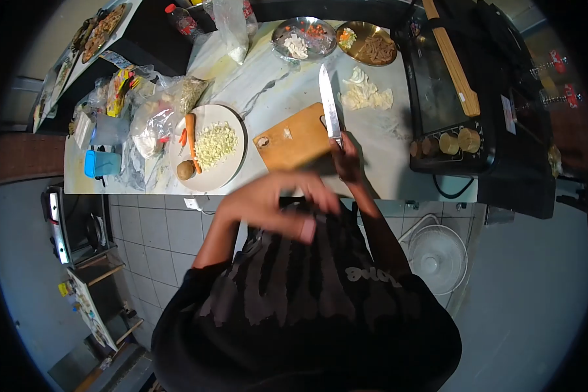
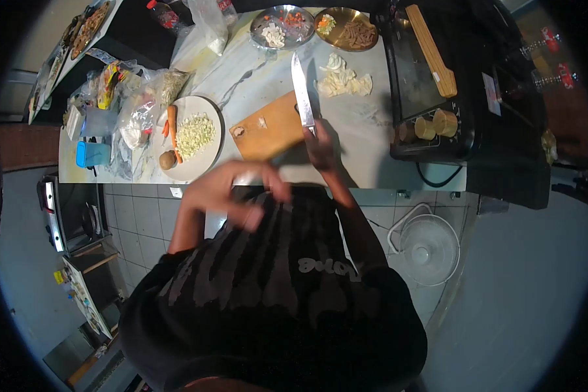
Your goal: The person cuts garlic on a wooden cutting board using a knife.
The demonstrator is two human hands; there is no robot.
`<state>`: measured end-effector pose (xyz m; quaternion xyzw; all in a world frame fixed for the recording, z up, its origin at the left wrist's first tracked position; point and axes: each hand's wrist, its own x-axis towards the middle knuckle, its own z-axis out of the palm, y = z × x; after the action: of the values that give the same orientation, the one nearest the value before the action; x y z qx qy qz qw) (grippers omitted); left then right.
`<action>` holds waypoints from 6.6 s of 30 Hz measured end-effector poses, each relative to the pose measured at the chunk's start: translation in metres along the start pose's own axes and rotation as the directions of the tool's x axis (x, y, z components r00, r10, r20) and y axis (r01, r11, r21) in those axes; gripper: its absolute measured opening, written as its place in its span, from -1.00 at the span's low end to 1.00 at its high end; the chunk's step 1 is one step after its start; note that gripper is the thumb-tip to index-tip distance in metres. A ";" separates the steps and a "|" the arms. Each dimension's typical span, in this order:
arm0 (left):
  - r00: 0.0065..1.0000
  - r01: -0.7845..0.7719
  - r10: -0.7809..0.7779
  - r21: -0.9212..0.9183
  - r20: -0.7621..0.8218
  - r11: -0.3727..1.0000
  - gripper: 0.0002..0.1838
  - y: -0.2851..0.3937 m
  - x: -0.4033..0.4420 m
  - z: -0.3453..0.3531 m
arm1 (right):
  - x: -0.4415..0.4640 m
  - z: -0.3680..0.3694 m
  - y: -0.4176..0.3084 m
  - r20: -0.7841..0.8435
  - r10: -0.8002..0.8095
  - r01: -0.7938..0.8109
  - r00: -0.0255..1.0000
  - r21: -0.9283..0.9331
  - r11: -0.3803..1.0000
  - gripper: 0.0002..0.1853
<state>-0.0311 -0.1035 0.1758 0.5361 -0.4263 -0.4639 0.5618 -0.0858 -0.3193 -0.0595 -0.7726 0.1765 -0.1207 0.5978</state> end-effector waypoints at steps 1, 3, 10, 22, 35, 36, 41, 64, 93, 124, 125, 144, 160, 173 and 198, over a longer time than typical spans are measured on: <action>0.950 -0.146 0.186 -0.171 0.250 0.975 -0.54 0.027 0.003 0.013 | 0.007 0.010 0.020 -0.119 -0.253 0.253 0.960 -0.018 0.967 -0.81; 0.737 -0.322 0.481 -0.380 0.474 0.867 -0.64 0.042 0.008 0.041 | 0.001 0.006 0.012 -0.086 -0.151 0.150 0.985 -0.021 0.989 -0.77; 0.605 -0.762 0.764 -0.117 0.224 0.637 -0.82 0.062 -0.029 0.048 | -0.009 0.008 0.002 -0.103 0.038 -0.038 0.994 0.008 0.999 -0.75; 0.772 -0.532 0.635 -0.571 -0.023 0.626 -0.78 0.084 -0.034 0.087 | -0.017 0.019 0.008 -0.286 0.101 -0.114 0.953 -0.031 0.993 -0.79; 0.727 -0.582 0.657 -0.330 0.198 0.743 -0.71 0.028 -0.045 0.059 | -0.019 0.019 0.017 -0.332 0.123 -0.168 0.935 -0.111 0.979 -0.66; 0.781 -0.550 0.609 -0.308 0.139 0.776 -0.73 0.010 -0.040 0.033 | -0.021 0.017 0.014 -0.318 0.061 -0.118 0.946 -0.163 0.980 -0.68; 0.841 0.010 0.273 0.518 -0.467 0.855 -0.82 -0.151 0.003 -0.058 | -0.068 0.026 -0.025 -0.195 0.091 -0.147 0.976 -0.290 0.946 -0.68; 0.795 0.032 0.548 0.920 -0.260 0.390 -0.60 -0.224 -0.005 -0.091 | -0.115 0.048 -0.079 0.080 0.124 -0.083 0.989 -0.389 0.917 -0.43; 0.868 0.063 0.435 0.922 -0.240 0.382 -0.62 -0.218 -0.001 -0.093 | -0.119 0.055 -0.077 0.010 0.144 -0.132 0.989 -0.352 0.927 -0.44; 0.851 0.054 0.450 0.896 -0.272 0.440 -0.68 -0.223 -0.001 -0.097 | -0.124 0.060 -0.072 0.020 0.192 -0.163 0.981 -0.445 0.881 -0.40; 0.850 0.061 0.448 0.895 -0.278 0.441 -0.67 -0.222 -0.001 -0.096 | -0.124 0.060 -0.070 0.003 0.163 -0.146 0.987 -0.429 0.892 -0.40; 0.831 0.058 0.484 0.908 -0.274 0.415 -0.61 -0.227 0.000 -0.099 | -0.104 0.028 -0.076 0.199 0.324 -0.187 0.925 -0.503 0.844 -0.39; 0.837 0.062 0.478 0.914 -0.266 0.400 -0.58 -0.232 0.002 -0.100 | -0.091 0.046 -0.057 0.176 0.196 -0.071 0.965 -0.541 0.838 -0.25; 0.826 0.037 0.499 0.908 -0.263 0.417 -0.69 -0.222 0.002 -0.094 | -0.080 0.065 -0.051 0.044 -0.093 0.101 0.995 -0.591 0.800 -0.16; 0.829 0.224 0.381 0.866 -0.411 0.447 -0.84 -0.184 0.024 -0.083 | -0.077 0.007 -0.073 -0.019 0.246 -0.244 0.969 -0.219 0.945 -0.47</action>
<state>0.0432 -0.1087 -0.0130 0.8361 -0.4480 0.0342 0.3148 -0.1432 -0.2644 0.0110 -0.8065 0.2806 -0.0220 0.5200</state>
